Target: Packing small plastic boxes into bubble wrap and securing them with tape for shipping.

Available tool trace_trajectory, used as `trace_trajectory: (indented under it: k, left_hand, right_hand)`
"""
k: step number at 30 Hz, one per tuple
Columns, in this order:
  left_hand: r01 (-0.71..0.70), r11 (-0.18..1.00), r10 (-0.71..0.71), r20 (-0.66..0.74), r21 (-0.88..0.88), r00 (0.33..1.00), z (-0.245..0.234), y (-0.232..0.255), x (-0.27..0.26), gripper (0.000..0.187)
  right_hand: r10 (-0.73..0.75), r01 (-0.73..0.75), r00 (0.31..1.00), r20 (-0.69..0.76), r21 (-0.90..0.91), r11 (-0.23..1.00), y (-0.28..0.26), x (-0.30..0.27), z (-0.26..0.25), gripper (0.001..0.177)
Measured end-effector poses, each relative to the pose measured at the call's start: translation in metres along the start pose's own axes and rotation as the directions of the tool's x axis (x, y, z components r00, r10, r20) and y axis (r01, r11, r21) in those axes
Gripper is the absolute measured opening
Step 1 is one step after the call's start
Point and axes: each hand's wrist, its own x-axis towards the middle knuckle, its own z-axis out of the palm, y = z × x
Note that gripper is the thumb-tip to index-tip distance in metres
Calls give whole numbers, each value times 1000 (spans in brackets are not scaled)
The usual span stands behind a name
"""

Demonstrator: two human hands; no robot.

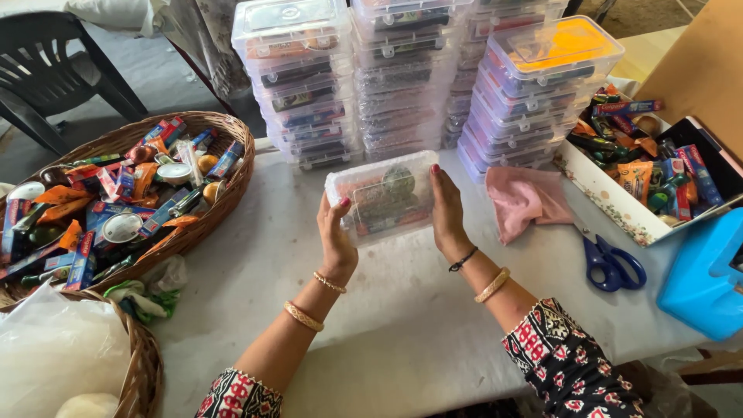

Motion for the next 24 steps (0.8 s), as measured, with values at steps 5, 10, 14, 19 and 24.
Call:
trace_trajectory:
  k: [5, 10, 14, 19, 24]
  left_hand:
    - [-19, 1000, 19, -6, -16, 1000, -4, -2, 1, 60]
    - [-16, 1000, 15, -20, -23, 1000, -12, -16, 7, 60]
    - [32, 998, -32, 9, 62, 999, -10, -19, 15, 63]
    - [68, 987, -84, 106, 144, 991, -3, -20, 9, 70]
    - [74, 977, -98, 114, 202, 989, 2, -27, 4, 52]
  right_hand:
    - [9, -9, 1000, -7, 19, 1000, 3, -1, 3, 77]
    - [20, -20, 999, 25, -6, 1000, 2, 2, 2, 76]
    - [18, -18, 1000, 8, -38, 999, 2, 13, -6, 74]
    - [0, -3, 999, -37, -83, 997, -14, 16, -15, 71]
    - [-37, 30, 998, -56, -122, 992, -2, 20, -15, 65]
